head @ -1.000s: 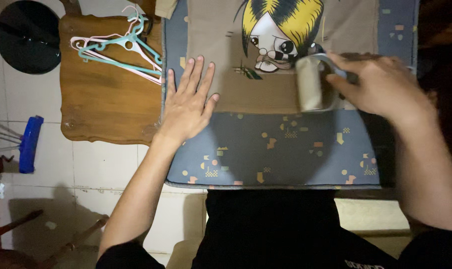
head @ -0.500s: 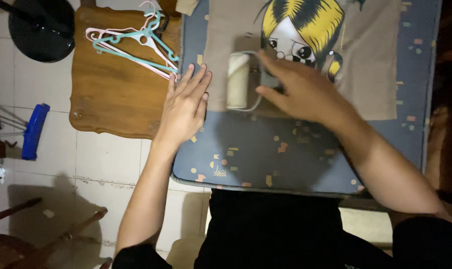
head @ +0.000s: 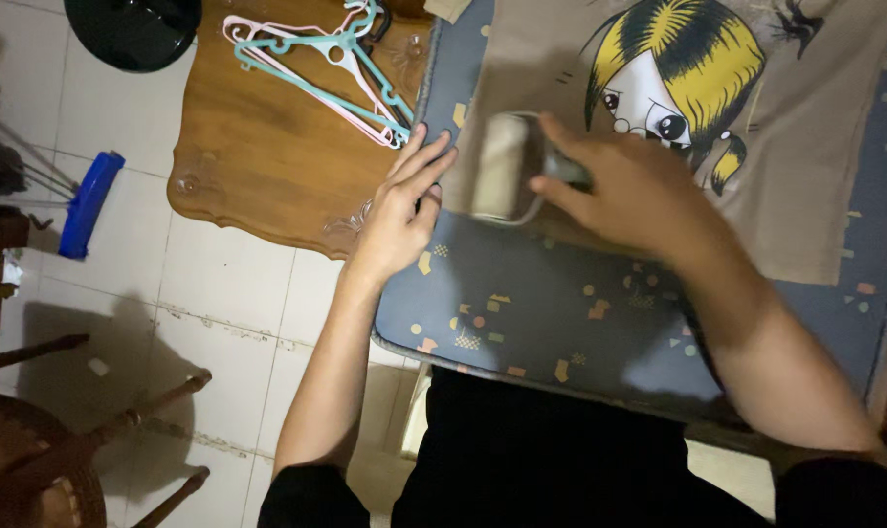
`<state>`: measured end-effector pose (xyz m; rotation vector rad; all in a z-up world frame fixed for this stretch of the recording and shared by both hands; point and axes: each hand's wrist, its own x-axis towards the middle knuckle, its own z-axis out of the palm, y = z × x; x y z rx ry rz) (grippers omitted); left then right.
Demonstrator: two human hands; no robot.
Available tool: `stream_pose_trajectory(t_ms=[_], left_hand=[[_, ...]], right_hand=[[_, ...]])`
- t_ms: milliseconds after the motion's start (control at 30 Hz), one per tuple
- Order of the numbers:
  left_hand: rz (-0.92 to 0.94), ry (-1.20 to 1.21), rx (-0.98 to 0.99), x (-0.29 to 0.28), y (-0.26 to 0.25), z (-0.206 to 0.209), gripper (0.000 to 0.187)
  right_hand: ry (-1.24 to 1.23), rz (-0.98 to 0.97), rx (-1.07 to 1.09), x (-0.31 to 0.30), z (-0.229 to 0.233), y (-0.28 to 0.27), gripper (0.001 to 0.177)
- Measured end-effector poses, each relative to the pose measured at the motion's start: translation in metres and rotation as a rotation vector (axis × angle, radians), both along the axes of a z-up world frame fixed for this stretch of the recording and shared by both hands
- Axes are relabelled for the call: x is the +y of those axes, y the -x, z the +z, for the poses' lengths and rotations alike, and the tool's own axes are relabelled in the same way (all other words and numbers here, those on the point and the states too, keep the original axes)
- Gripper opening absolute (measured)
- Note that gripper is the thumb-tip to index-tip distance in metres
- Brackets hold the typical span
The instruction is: The person uses a handheld steam iron to press a beige t-shirt laid on an ironing board. After ironing, the person places the t-shirt on a hanger and hangs it in a wardrobe.
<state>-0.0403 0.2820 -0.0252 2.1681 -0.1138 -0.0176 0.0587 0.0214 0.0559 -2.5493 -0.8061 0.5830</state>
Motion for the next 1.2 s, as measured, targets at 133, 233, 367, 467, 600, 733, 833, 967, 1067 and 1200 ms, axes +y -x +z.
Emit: stream_pose_trajectory(t_ms=[133,233,367,467,600,733,833,967,1067,1200], left_hand=[[0.017,0.023,-0.011,0.0,0.0,-0.003,0.046],[0.034,0.043,-0.015,0.004,-0.001,-0.004,0.042],[0.035,0.093,-0.025,0.002,-0.001,-0.008,0.041],[0.06,0.086,-0.001,0.0,0.0,-0.008,0.038],[0.063,0.046,-0.005,0.001,0.001,-0.006,0.035],[0.053,0.042,-0.022,0.0,0.002,-0.005,0.039],[0.059,0.046,-0.018,0.0,0.001,-0.006,0.039],[0.064,0.038,-0.023,-0.001,0.002,-0.008,0.037],[0.066,0.034,-0.026,-0.002,0.002,-0.009,0.037],[0.061,0.037,-0.031,-0.001,0.002,-0.008,0.037]], right_hand=[[-0.212,0.028,-0.052,0.018,-0.004,0.004,0.069],[-0.014,-0.061,0.014,0.015,0.0,-0.001,0.07],[0.037,-0.042,0.059,0.012,0.002,-0.002,0.07],[-0.136,-0.001,-0.052,0.018,0.002,0.002,0.068],[0.026,-0.039,0.011,0.016,0.007,0.002,0.069],[-0.042,-0.032,-0.023,0.018,0.0,0.004,0.07],[-0.101,-0.018,-0.018,0.025,-0.015,0.008,0.07],[-0.013,0.001,-0.052,-0.002,-0.013,0.006,0.068],[0.183,0.001,-0.018,-0.03,0.005,-0.002,0.067],[0.369,0.021,-0.068,-0.039,0.028,-0.004,0.067]])
